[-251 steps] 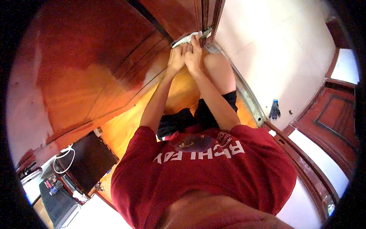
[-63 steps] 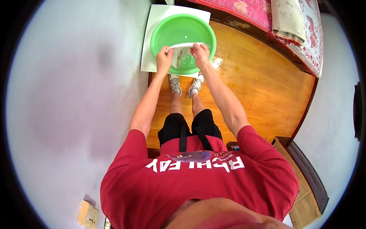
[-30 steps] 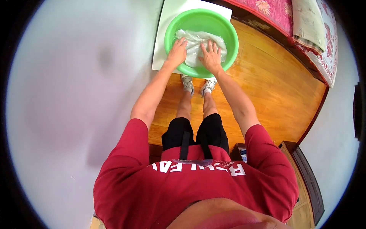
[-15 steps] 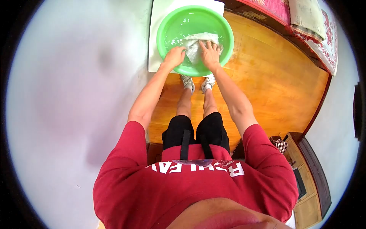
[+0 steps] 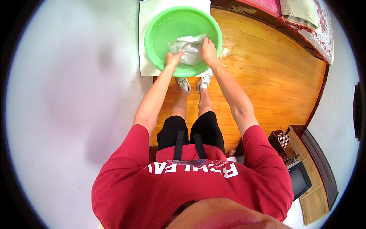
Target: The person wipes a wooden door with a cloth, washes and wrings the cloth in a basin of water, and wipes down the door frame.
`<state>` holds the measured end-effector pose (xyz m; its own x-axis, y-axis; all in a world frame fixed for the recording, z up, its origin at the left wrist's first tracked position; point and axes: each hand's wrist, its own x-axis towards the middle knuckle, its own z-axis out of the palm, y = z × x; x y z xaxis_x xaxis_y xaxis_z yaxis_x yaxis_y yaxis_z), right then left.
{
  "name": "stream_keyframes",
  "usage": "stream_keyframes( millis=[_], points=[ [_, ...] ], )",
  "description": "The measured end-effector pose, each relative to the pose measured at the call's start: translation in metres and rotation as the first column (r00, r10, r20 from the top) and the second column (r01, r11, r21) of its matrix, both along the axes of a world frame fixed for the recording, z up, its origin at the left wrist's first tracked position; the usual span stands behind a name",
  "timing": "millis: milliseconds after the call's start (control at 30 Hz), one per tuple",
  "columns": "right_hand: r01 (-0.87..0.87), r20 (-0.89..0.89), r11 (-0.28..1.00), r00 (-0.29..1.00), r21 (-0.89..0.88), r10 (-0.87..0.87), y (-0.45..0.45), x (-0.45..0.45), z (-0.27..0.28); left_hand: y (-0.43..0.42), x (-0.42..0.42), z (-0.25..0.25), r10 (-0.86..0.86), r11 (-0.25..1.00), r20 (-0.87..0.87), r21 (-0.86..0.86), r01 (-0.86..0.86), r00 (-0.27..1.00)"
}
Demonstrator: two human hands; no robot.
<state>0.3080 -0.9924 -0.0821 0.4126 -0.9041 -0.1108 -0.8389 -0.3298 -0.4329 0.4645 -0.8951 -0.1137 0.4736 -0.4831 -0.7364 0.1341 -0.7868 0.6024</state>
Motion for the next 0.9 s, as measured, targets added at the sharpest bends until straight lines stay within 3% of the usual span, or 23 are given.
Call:
stream_keyframes(
  millis=[67,100,167,200,267,333,400,433,500,533,600,767,900],
  points=[
    [0.085,0.006,0.955,0.996,0.285,-0.090,-0.003,0.004,0.002,-0.002,0.003,0.001,0.030,0.996,-0.133,0.091,-0.018,0.991],
    [0.085,0.011,0.954,0.996,0.288,-0.092,-0.003,0.006,-0.007,-0.004,0.004,0.008,0.029,0.996,-0.128,0.093,-0.018,0.991],
    [0.237,0.043,0.864,0.958,0.445,-0.285,-0.001,0.007,-0.028,-0.004,0.003,0.026,0.160,0.983,-0.022,-0.082,-0.162,0.987],
    [0.238,0.047,0.861,0.956,0.448,-0.289,-0.003,0.007,-0.030,-0.002,0.007,0.026,0.156,0.984,-0.016,-0.080,-0.157,0.988],
    [0.254,0.063,0.602,0.889,0.757,-0.454,-0.005,0.006,-0.033,-0.002,0.015,0.025,0.257,0.944,-0.081,-0.193,-0.268,0.963],
    [0.253,0.075,0.542,0.857,0.801,-0.510,-0.004,0.008,-0.026,-0.003,0.024,0.025,0.238,0.947,-0.042,-0.211,-0.242,0.970],
    [0.244,0.070,0.358,0.733,0.901,-0.676,-0.005,0.010,-0.021,-0.007,0.033,0.027,0.269,0.914,-0.062,-0.298,-0.275,0.961],
    [0.244,0.071,0.359,0.733,0.901,-0.676,-0.005,0.009,-0.020,-0.007,0.037,0.031,0.271,0.913,-0.119,-0.281,-0.295,0.955],
    [0.203,0.232,0.485,0.683,0.851,-0.692,-0.005,0.009,-0.016,-0.010,0.045,0.037,0.266,0.913,-0.097,-0.293,-0.283,0.959],
    [0.201,0.234,0.486,0.683,0.850,-0.692,-0.005,0.008,-0.015,-0.010,0.049,0.038,0.261,0.913,-0.076,-0.304,-0.272,0.962],
    [0.135,0.438,0.597,0.556,0.791,-0.707,-0.008,0.008,-0.008,-0.009,0.053,0.042,0.261,0.903,-0.063,-0.336,-0.267,0.963],
    [0.175,0.534,0.626,0.381,0.760,-0.755,-0.026,0.015,0.000,-0.016,0.065,0.065,0.256,0.898,0.154,-0.403,-0.176,0.954],
    [0.131,0.604,0.641,0.237,0.756,-0.761,-0.039,0.015,0.014,-0.021,0.076,0.091,0.186,0.856,0.093,-0.505,-0.114,0.978]
  ],
)
